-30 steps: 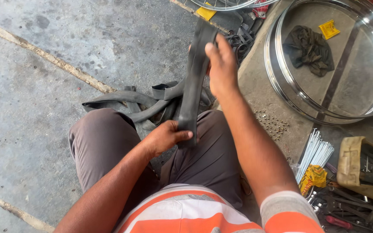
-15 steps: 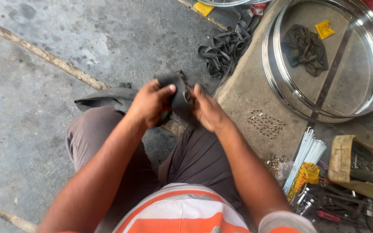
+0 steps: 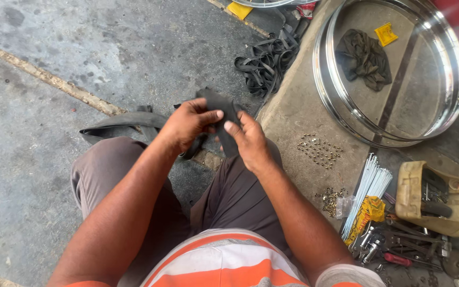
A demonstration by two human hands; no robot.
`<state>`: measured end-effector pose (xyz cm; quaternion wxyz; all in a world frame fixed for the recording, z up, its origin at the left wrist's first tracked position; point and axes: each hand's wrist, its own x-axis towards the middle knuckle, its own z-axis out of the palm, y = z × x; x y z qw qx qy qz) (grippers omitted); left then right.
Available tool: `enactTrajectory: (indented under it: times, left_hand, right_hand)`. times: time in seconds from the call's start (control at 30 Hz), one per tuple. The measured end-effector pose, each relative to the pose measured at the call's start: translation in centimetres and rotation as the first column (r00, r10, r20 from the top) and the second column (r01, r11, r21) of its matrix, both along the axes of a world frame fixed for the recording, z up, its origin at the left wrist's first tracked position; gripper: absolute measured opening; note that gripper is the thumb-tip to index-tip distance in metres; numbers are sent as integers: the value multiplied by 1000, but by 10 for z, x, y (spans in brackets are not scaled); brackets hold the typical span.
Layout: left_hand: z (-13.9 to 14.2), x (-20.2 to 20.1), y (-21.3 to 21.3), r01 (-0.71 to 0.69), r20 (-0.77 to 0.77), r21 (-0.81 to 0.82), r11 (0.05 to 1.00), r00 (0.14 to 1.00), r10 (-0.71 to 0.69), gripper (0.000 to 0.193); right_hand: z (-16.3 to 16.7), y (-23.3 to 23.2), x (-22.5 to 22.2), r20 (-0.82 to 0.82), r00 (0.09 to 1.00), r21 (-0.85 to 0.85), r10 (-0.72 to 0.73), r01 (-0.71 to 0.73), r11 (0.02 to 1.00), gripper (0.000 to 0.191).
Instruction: The person sits on the ground and cuts a black rubber inner tube into strips using scissors, repositioning the tube repeatedly as they cut. They then set the scissors down and work small metal valve parts by hand before picking the tube up again.
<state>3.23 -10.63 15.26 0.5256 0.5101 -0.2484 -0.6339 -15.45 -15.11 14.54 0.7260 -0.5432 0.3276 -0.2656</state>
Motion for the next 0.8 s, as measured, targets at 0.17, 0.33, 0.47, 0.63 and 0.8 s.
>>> enactTrajectory:
  times: [0.17, 0.33, 0.47, 0.63, 0.8]
  left_hand:
    - [-9, 7, 0, -157, 78, -26, 987, 984, 159, 20]
    - [-10, 12, -4, -152, -39, -30, 988, 988, 151, 22]
    - [-12, 5, -6, 4, -104, -23, 1000, 995, -6, 23]
    - [-10, 0, -10, -92, -17, 4, 996, 996, 92, 23]
    - [-1, 1, -8, -136, 46, 65, 989, 990, 133, 28]
  right_hand:
    - [-8, -9, 3, -85, 994, 96, 64, -56, 994, 27]
    - [-1, -11, -1, -80, 996, 83, 32, -25, 996, 23]
    - [7, -20, -4, -166, 986, 9, 1, 1, 1000, 19]
    - [9, -28, -17, -223, 975, -11, -4, 2, 1000, 20]
    - [-7, -33, -62, -356, 929, -130, -100, 56, 990, 15]
